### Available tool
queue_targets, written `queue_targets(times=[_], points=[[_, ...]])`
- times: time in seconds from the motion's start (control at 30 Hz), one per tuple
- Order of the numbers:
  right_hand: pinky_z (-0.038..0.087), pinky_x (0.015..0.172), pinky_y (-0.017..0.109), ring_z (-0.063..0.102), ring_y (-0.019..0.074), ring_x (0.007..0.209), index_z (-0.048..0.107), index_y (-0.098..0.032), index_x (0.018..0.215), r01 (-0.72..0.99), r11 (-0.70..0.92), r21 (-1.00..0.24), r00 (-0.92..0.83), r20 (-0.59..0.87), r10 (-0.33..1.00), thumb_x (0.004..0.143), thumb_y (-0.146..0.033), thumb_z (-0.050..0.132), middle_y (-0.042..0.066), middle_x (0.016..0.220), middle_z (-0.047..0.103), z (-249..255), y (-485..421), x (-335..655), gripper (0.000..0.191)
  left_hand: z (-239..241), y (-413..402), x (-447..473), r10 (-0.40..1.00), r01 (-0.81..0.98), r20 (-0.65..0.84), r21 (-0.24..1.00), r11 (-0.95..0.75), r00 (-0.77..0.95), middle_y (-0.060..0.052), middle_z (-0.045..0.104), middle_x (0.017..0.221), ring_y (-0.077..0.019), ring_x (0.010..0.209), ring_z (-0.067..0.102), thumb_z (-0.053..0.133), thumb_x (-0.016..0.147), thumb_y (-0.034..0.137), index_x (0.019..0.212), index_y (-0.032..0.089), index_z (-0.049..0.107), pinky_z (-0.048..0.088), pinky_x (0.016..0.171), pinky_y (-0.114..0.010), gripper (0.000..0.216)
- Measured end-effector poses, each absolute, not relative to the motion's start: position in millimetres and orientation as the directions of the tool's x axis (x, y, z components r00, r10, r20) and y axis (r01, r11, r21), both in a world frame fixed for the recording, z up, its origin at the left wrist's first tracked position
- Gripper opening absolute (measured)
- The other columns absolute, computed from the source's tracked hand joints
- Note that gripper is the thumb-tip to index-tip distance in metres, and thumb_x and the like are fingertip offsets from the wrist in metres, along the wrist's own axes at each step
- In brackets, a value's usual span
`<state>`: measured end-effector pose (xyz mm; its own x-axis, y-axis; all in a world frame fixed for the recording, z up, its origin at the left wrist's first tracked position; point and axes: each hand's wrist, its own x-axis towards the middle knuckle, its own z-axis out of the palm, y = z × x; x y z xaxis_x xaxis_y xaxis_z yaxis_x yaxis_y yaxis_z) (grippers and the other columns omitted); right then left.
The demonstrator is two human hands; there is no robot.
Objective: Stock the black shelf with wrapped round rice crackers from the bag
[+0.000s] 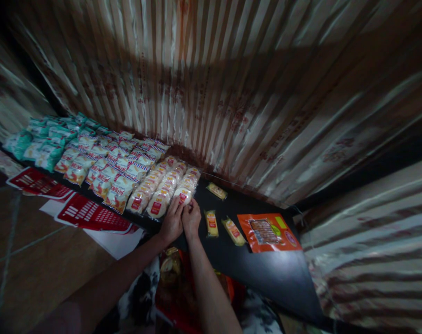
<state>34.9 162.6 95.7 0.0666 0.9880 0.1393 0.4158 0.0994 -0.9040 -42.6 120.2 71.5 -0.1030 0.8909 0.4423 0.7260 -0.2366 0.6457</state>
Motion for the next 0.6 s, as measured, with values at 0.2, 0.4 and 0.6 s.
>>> queue_targets(times=[0.2,0.4,0.6], points=[[0.045,0.081,0.031,0.061,0.019,0.086,0.059,-0.013,0.111,0.424,0.108,-0.899,0.058,0.147,0.987,0.074,-0.024,0.044,0.01,0.099,0.066,89,166,36,0.041,67,123,-46,0.916,0.787,0.397,0.583,-0.201,-0.06,-0.019,0.031,0.144,-0.0271,0.138,0.014,0.036,0.08,0.008,0.132,0.004,0.039,0.028,0.109,-0.052,0.052],[0.041,0.091,0.037,0.055,0.0224,0.1,0.06,-0.01,0.108,0.487,0.195,-0.852,0.123,0.288,0.95,0.075,-0.025,0.042,0.016,0.108,0.061,82,169,38,0.04,64,123,-45,0.913,0.803,0.404,0.561,-0.2,-0.055,-0.018,0.029,0.145,-0.0268,0.138,0.01,0.034,0.078,0.005,0.133,0.005,0.036,0.029,0.108,-0.051,0.055],[0.037,0.099,0.04,0.051,0.0231,0.111,0.057,-0.01,0.114,0.473,0.181,-0.862,0.112,0.263,0.958,0.075,-0.023,0.04,0.016,0.119,0.058,80,174,37,0.045,65,122,-45,0.907,0.81,0.417,0.551,-0.198,-0.062,-0.019,0.03,0.144,-0.0271,0.138,0.012,0.033,0.08,0.007,0.133,0.004,0.036,0.029,0.108,-0.05,0.053]])
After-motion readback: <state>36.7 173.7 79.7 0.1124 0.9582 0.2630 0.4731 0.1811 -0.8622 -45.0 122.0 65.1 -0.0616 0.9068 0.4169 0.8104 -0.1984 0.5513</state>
